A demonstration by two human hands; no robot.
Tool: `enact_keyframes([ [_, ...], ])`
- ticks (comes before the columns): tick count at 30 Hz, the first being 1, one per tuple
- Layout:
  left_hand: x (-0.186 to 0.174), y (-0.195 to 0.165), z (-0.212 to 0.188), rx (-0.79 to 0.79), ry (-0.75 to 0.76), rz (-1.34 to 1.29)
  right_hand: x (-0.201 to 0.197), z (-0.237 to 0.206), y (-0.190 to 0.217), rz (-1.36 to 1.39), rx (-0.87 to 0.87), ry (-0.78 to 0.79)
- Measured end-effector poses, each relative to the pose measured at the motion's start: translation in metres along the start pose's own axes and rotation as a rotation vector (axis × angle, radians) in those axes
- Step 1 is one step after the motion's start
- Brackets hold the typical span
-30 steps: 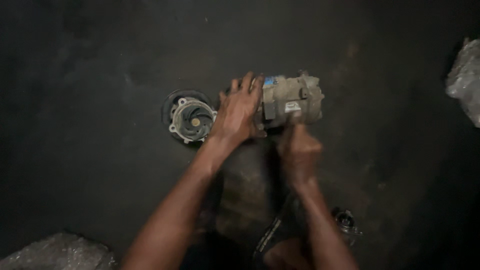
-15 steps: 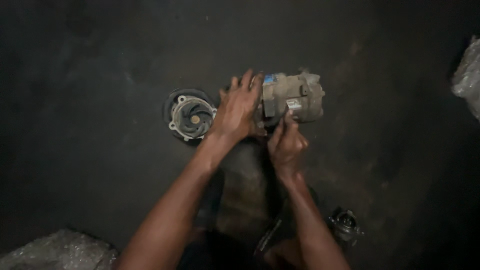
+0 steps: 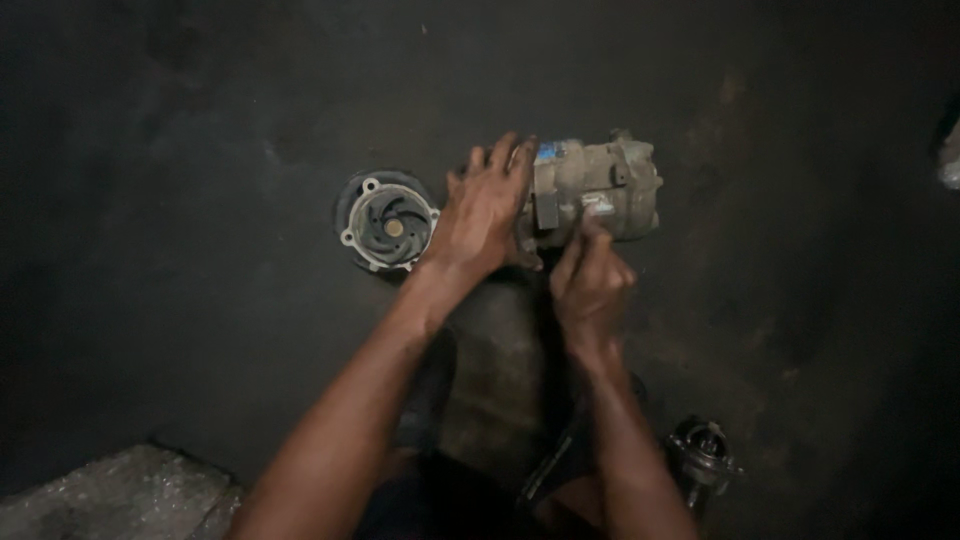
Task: The person manipulates an automotive AC compressor on the ground, turning it over and using a small metal scraper to clean or adjust its surface with the assistance of another person.
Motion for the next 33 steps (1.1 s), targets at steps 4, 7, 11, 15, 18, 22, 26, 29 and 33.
enact_keyframes([
  [4, 0.001, -0.002, 0.003, -0.039, 0.057, -0.052, -0.019, 0.007, 0.002, 0.059, -0.026, -0.101],
  [7, -0.004, -0.006, 0.004, -0.025, 0.047, 0.042, -0.015, 0.017, 0.013, -0.028, -0.121, 0.008],
  [11, -0.006, -0.005, 0.001, -0.042, 0.038, -0.052, -0.022, 0.026, -0.001, 0.053, 0.068, 0.032],
  [15, -0.007, -0.007, 0.001, -0.015, 0.033, -0.035, -0.035, 0.031, 0.016, 0.053, -0.041, 0.037],
  [18, -0.001, -0.005, 0.003, -0.048, 0.077, -0.041, -0.036, 0.039, 0.015, 0.067, 0.013, 0.101],
  [22, 0.001, -0.003, 0.003, -0.067, 0.092, -0.033, -0.041, 0.047, 0.024, 0.086, 0.041, 0.06],
  [26, 0.004, -0.003, 0.002, -0.05, 0.08, 0.026, -0.048, 0.053, 0.035, 0.141, -0.044, 0.03],
  [29, 0.003, -0.008, 0.0, -0.022, 0.024, 0.101, -0.042, 0.053, 0.002, 0.024, 0.208, 0.129],
  [33, 0.015, -0.012, -0.004, -0.033, 0.088, 0.124, -0.044, 0.049, 0.019, 0.09, -0.035, 0.159],
])
Point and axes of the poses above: each hand's wrist, its own z-axis towards the middle knuckle, its own x-axis out of the palm, y = z × x, the point moved 10 cm from there along z, towards the middle knuckle, and after that the axes turned 4 degrees about z, right-handed, at the moved point
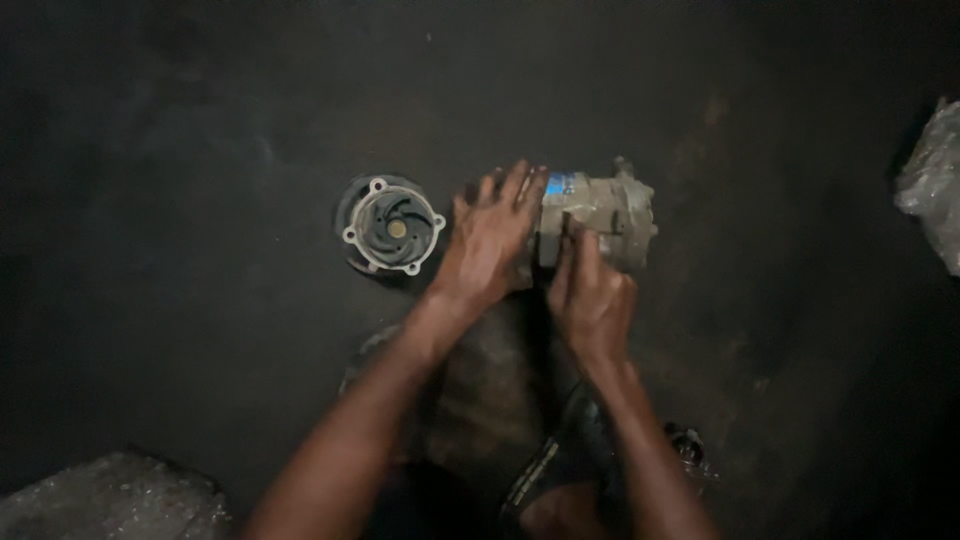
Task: The person manipulates an automotive AC compressor on the ground, turning it over and using a small metal scraper to clean or adjust its surface with the assistance of another person.
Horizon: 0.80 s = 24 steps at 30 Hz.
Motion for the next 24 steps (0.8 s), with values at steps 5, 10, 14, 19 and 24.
enact_keyframes([
  [5, -0.003, -0.003, -0.004, 0.005, -0.043, -0.02, -0.009, -0.014, -0.007, -0.164, 0.095, -0.118],
  [10, -0.005, -0.001, -0.004, 0.001, -0.057, -0.015, -0.001, -0.02, -0.001, -0.114, -0.004, -0.11],
  [14, -0.002, -0.002, -0.005, 0.015, -0.05, -0.049, 0.011, -0.031, -0.035, -0.119, 0.254, -0.044],
  [19, 0.002, -0.002, -0.006, 0.008, -0.025, 0.008, 0.008, -0.045, -0.015, -0.11, 0.069, -0.2],
  [24, 0.002, -0.002, -0.006, 0.016, -0.041, -0.027, 0.016, -0.053, -0.008, -0.127, 0.016, -0.104],
])
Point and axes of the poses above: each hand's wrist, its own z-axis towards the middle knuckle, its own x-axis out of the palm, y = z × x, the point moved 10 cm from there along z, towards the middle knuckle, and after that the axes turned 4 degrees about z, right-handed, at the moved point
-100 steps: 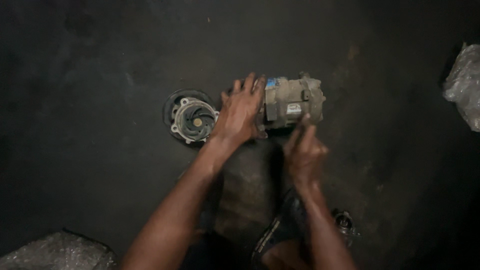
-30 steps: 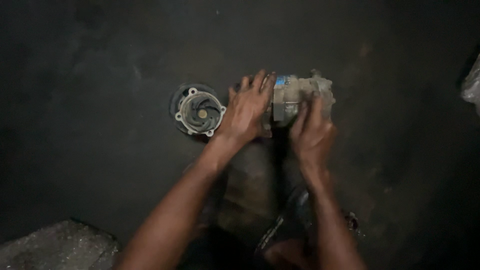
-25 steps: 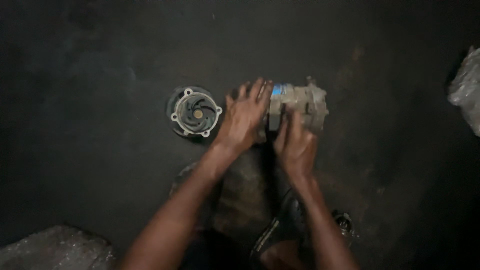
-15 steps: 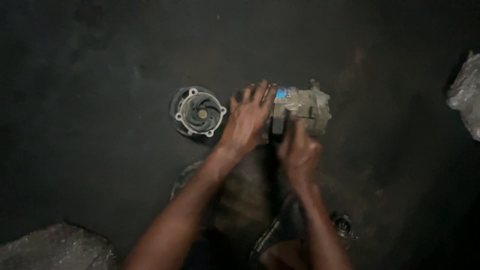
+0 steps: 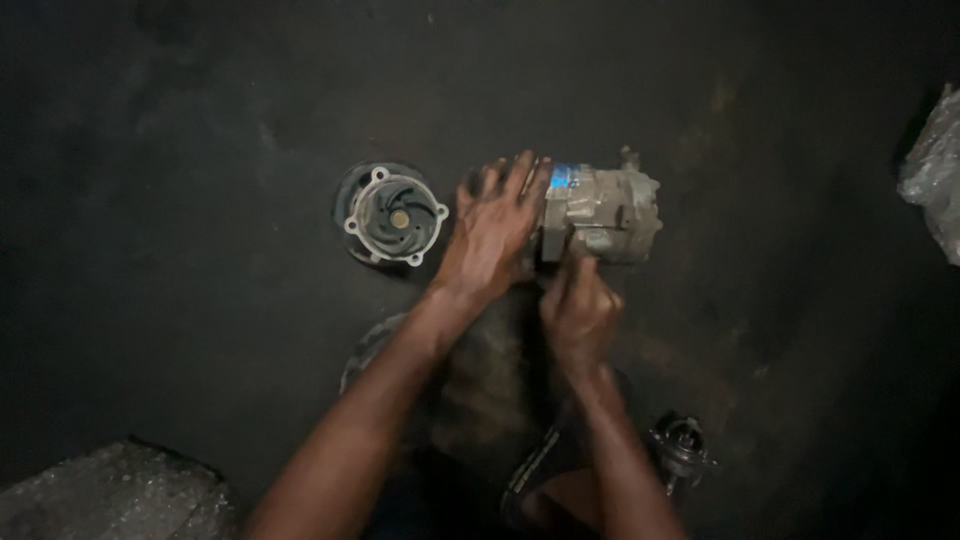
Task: The person manipulates an automotive AC compressor on the ground, turning it over and using a small metal scraper to clean or adjust its surface with the assistance of another person.
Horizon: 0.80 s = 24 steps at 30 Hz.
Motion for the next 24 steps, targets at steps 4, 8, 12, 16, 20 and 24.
enact_keyframes([
  [4, 0.0, -0.001, -0.002, 0.015, -0.018, 0.089, -0.008, -0.004, -0.008, 0.024, 0.105, -0.132],
  [8, 0.004, -0.001, -0.003, 0.019, 0.003, 0.036, 0.001, -0.005, 0.0, 0.082, 0.104, -0.058],
  [12, 0.0, -0.002, -0.005, 0.025, -0.041, 0.06, -0.017, -0.003, 0.009, 0.038, 0.138, -0.133],
  [16, 0.003, -0.003, -0.008, 0.022, -0.021, -0.005, -0.025, 0.003, 0.025, 0.006, 0.131, -0.073],
  [20, 0.005, -0.005, -0.01, 0.025, -0.062, 0.075, -0.023, -0.001, 0.011, 0.134, 0.408, -0.023],
  [24, 0.007, -0.006, -0.011, 0.037, -0.074, 0.071, -0.026, 0.001, 0.023, -0.006, 0.34, -0.013],
])
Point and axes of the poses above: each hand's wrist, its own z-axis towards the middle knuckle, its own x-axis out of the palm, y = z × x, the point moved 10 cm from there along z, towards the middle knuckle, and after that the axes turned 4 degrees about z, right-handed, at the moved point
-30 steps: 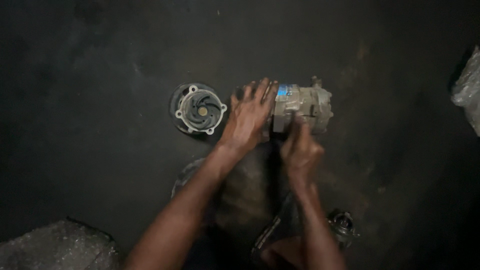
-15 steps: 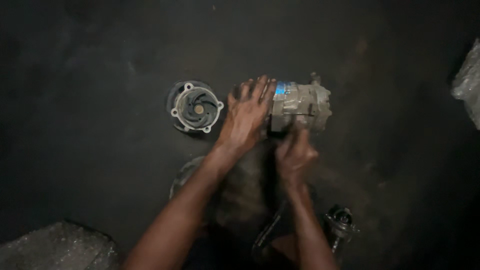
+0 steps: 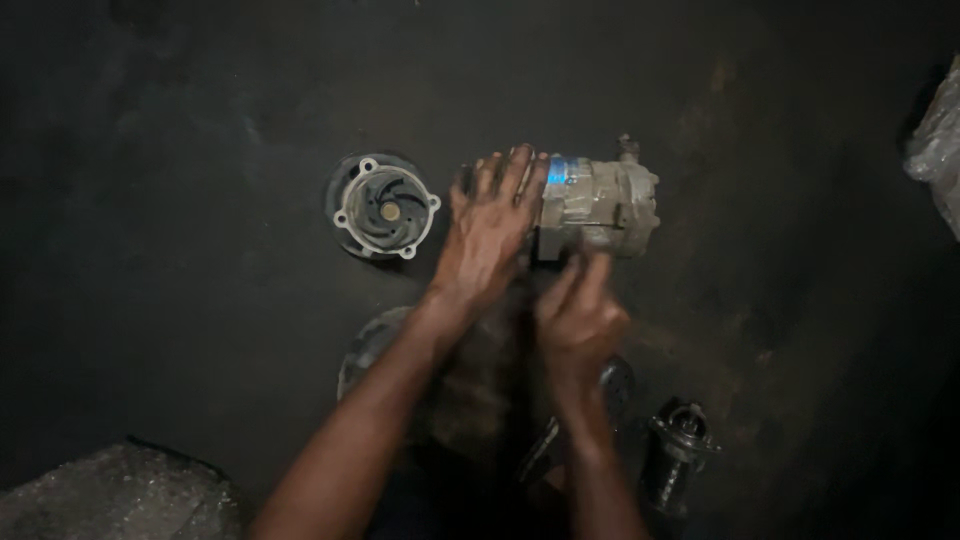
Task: The person manipulates an automotive AC compressor on the ground, turning it over and using a small metal scraper to clean or adjust its surface with the assistance of another person.
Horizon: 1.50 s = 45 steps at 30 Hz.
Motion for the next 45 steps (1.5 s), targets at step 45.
enact_keyframes([
  [45, -0.002, -0.004, -0.003, 0.009, -0.037, 0.022, -0.003, -0.005, 0.003, 0.048, -0.221, -0.083],
])
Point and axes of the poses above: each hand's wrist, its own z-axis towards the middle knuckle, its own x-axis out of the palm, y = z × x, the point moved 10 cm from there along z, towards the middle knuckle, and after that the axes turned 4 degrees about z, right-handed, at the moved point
